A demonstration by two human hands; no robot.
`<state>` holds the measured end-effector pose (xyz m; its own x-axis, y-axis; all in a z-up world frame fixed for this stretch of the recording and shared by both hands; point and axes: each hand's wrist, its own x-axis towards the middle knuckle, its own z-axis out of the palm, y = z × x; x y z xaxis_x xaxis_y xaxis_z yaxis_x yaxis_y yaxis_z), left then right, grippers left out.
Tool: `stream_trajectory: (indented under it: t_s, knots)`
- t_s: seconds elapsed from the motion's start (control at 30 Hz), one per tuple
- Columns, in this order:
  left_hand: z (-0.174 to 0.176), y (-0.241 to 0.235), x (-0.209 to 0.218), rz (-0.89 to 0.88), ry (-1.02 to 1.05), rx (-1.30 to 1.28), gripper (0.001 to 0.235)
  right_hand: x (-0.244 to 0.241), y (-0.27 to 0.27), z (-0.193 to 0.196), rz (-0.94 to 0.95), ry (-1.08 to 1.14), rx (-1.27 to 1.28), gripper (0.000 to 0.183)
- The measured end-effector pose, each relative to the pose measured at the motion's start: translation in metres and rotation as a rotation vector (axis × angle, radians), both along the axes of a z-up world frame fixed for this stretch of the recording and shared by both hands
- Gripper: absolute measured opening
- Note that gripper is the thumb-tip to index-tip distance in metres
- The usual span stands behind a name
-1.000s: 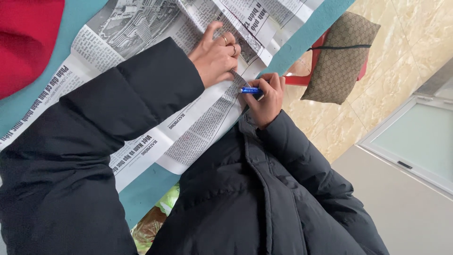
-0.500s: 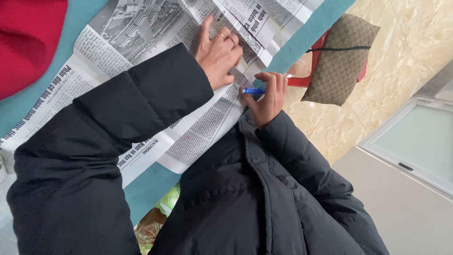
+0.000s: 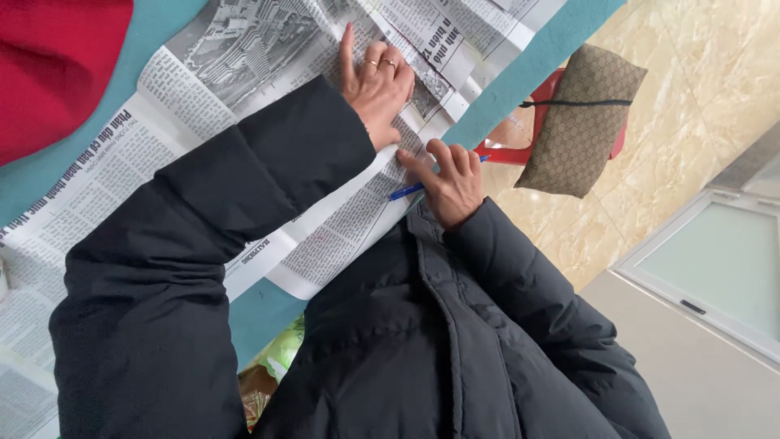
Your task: The person measures and marks a newspaper sheet on a table using a ruler and a pen. They then fold the newspaper and cut it into strips using scissors.
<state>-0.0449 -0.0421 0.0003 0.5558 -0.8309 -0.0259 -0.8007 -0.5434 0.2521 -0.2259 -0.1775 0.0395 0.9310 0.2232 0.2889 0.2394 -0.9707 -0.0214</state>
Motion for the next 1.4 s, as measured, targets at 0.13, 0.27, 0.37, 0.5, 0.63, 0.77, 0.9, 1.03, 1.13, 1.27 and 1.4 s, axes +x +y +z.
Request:
stream_trajectory:
  t_s: [0.13,0.27,0.37,0.5,0.63,0.77,0.9,1.03,1.13,1.27,1.4]
  knots:
    - [0.01,0.001,0.003,0.059,0.072,-0.034,0.071,0.001,-0.004,0.002,-0.008,0.059,0.068,0.034]
    - [0.036,0.001,0.008,0.082,0.137,0.062,0.072,-0.002,-0.007,-0.003,-0.001,0.094,0.103,0.033]
    - [0.039,0.009,0.018,0.098,0.101,0.027,0.087,0.0,-0.006,0.0,0.018,0.073,0.087,0.034]
    - [0.031,0.014,0.04,0.16,-0.002,0.068,0.101,-0.003,-0.007,-0.006,0.064,0.042,-0.002,0.035]
    - [0.036,0.018,0.049,0.248,0.002,-0.06,0.106,-0.014,-0.008,-0.015,0.117,0.031,-0.093,0.036]
    - [0.024,0.037,0.059,-0.028,-0.137,-0.228,0.084,-0.02,-0.009,-0.025,0.097,0.052,-0.147,0.039]
    - [0.028,0.054,0.048,-0.304,-0.156,-0.337,0.073,-0.014,-0.002,-0.009,0.093,-0.034,-0.145,0.036]
    - [0.024,0.05,0.043,-0.313,-0.197,-0.198,0.041,-0.023,-0.002,-0.026,0.07,-0.017,-0.15,0.04]
    - [0.024,0.042,0.048,-0.317,-0.06,-0.167,0.029,-0.022,-0.003,-0.027,0.058,0.014,-0.154,0.043]
    - [0.019,0.036,0.052,-0.242,0.056,-0.134,0.033,-0.026,-0.004,-0.033,0.015,0.063,-0.115,0.044]
    - [0.029,0.029,0.044,-0.141,0.025,-0.025,0.03,-0.015,0.002,-0.005,0.023,0.027,-0.066,0.038]
